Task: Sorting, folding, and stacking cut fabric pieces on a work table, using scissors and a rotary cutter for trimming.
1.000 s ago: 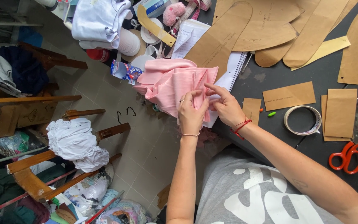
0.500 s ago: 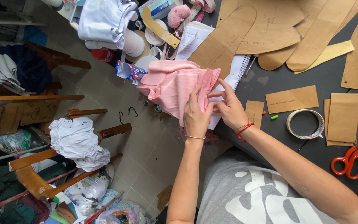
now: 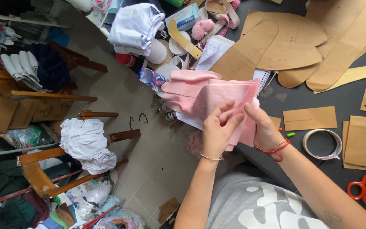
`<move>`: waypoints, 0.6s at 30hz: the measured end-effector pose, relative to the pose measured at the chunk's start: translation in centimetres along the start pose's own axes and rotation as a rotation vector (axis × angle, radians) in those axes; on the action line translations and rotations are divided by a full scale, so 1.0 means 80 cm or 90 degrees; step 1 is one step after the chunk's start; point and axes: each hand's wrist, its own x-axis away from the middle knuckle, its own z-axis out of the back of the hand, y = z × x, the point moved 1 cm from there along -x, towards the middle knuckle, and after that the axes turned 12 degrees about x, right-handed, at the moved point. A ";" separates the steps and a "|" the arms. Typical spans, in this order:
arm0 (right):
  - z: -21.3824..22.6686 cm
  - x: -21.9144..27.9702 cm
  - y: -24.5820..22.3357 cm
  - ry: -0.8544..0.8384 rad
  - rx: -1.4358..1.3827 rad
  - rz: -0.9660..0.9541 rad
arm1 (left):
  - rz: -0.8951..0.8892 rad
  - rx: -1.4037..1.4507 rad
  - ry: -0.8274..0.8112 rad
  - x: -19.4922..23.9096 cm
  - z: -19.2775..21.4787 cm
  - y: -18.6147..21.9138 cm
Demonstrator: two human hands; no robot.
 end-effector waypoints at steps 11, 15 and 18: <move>0.045 0.022 -0.007 0.120 0.127 0.011 | -0.158 0.168 0.173 0.004 0.034 0.036; 0.030 0.046 -0.013 0.070 0.129 0.034 | -0.217 0.035 0.119 0.028 -0.017 0.030; 0.016 0.070 -0.045 0.054 0.206 0.144 | -0.245 -0.102 -0.002 0.056 -0.062 0.048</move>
